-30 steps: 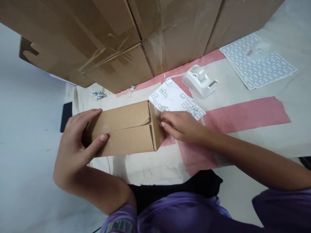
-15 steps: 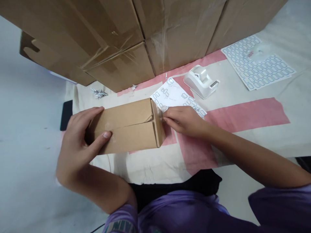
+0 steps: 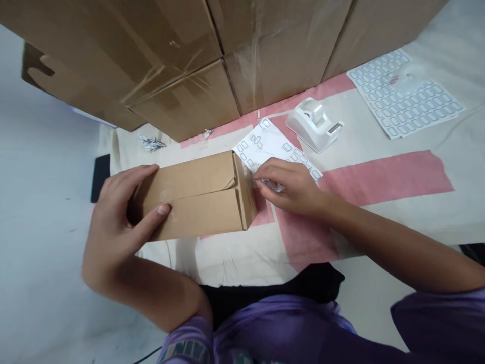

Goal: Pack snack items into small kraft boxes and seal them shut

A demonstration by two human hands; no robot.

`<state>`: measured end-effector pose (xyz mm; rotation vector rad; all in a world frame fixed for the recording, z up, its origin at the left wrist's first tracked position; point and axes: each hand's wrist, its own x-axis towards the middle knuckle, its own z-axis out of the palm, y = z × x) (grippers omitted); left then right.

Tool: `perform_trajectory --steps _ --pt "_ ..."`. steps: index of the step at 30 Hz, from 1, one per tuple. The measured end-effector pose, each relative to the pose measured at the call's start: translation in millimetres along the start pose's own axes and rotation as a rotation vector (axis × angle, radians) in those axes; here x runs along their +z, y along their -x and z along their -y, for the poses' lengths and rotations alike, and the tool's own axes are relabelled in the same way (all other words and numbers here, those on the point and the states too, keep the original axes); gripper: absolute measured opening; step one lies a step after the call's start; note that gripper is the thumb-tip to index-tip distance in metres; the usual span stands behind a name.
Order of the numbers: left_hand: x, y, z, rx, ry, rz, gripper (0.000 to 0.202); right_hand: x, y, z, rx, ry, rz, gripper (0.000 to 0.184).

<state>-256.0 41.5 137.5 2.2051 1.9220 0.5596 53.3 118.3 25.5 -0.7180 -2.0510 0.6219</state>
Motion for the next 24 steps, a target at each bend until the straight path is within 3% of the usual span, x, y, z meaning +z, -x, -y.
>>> perform_trajectory --steps 6,14,24 --pt "1.3 -1 0 -0.021 0.0 0.007 0.052 7 4 0 -0.036 0.057 0.015 0.016" --pt "0.8 -1 0 -0.023 -0.003 0.001 0.054 20 8 3 0.026 -0.259 -0.072 0.012" --pt "0.8 -2 0 -0.014 -0.001 -0.006 0.054 21 5 4 0.046 -0.291 -0.064 0.011"
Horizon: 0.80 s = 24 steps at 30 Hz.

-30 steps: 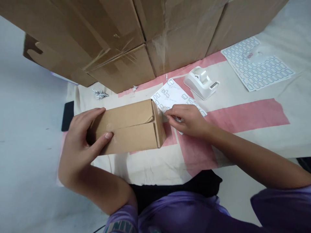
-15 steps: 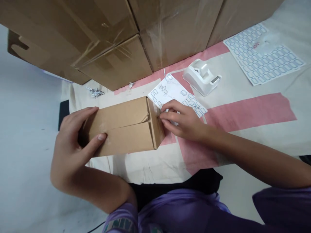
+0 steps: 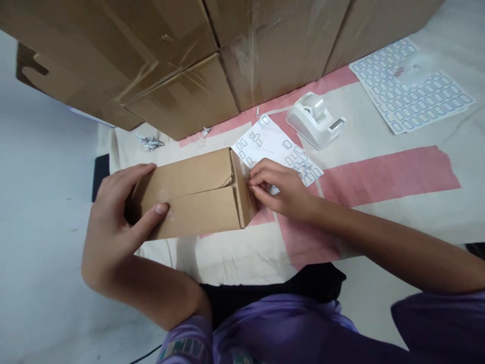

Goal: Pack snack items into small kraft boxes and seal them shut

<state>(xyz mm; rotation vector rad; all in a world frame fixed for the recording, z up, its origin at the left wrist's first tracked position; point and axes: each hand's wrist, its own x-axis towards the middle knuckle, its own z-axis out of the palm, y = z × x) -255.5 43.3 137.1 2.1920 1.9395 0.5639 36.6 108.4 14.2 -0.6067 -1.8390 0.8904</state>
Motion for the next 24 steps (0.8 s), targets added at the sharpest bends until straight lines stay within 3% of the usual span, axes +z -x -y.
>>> perform_trajectory --steps 3,8,11,16,24 --pt "-0.1 0 1 -0.014 0.007 0.015 0.053 -10 -3 -1 0.01 0.003 0.068 0.009" --pt "0.1 0 2 -0.034 0.021 0.014 0.054 -38 -13 -2 -0.036 0.094 0.342 0.017" --pt "0.3 1 3 -0.038 0.02 0.026 0.053 -44 -16 -3 -0.042 0.167 0.316 0.017" --pt "-0.9 2 2 -0.027 0.014 0.02 0.053 -36 -13 -3 -0.078 0.233 0.319 0.013" --pt "-0.8 2 2 -0.018 0.023 0.022 0.053 -39 -13 3 -0.122 0.144 0.282 0.019"
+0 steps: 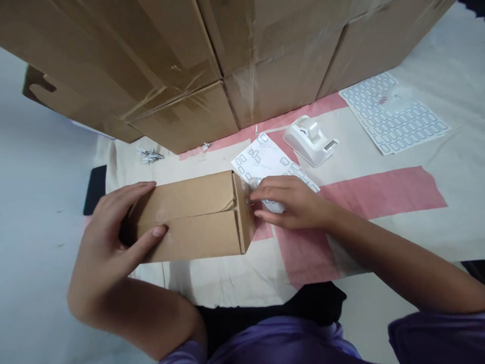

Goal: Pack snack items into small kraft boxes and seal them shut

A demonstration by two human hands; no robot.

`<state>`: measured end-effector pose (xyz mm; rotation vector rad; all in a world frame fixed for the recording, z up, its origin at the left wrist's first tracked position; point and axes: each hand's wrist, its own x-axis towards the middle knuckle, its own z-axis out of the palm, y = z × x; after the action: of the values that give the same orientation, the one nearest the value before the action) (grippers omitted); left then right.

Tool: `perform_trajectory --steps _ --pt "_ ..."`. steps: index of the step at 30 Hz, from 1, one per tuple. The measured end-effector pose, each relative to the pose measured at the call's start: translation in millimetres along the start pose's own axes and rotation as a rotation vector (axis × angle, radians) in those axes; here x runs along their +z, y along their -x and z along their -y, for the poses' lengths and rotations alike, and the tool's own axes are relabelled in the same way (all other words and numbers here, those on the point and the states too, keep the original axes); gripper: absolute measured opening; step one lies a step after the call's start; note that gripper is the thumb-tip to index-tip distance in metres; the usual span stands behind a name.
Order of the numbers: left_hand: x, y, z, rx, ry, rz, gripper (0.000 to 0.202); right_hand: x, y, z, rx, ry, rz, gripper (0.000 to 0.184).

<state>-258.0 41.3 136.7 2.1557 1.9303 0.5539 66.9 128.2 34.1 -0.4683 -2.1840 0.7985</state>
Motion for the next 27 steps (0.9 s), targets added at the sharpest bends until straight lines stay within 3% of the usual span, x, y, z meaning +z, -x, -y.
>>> perform_trajectory --steps 5,10,14,17,19,23,25,27 --pt "1.5 0 2 0.007 0.004 -0.013 0.053 4 4 -7 0.043 -0.181 0.003 0.024" --pt "2.9 0 4 -0.038 -0.01 -0.046 0.053 3 4 -10 0.151 -0.049 0.095 0.035" --pt "3.6 0 4 -0.026 -0.018 -0.055 0.052 1 3 -6 0.171 0.087 0.207 0.014" --pt "4.4 -1 4 -0.025 -0.023 -0.055 0.052 1 4 -7 0.159 0.084 0.159 0.015" --pt "4.8 -2 4 -0.023 -0.01 -0.059 0.053 2 4 -10 0.154 0.062 0.099 0.036" --pt "3.6 -2 8 0.002 0.093 -0.031 0.049 8 -3 -7 0.124 0.001 0.127 0.122" --pt "2.0 1 13 -0.023 0.166 -0.013 0.044 12 -9 6 0.082 -0.045 0.167 0.143" --pt "0.5 3 23 -0.093 0.213 -0.051 0.037 20 -15 28 0.012 -0.076 0.166 0.15"
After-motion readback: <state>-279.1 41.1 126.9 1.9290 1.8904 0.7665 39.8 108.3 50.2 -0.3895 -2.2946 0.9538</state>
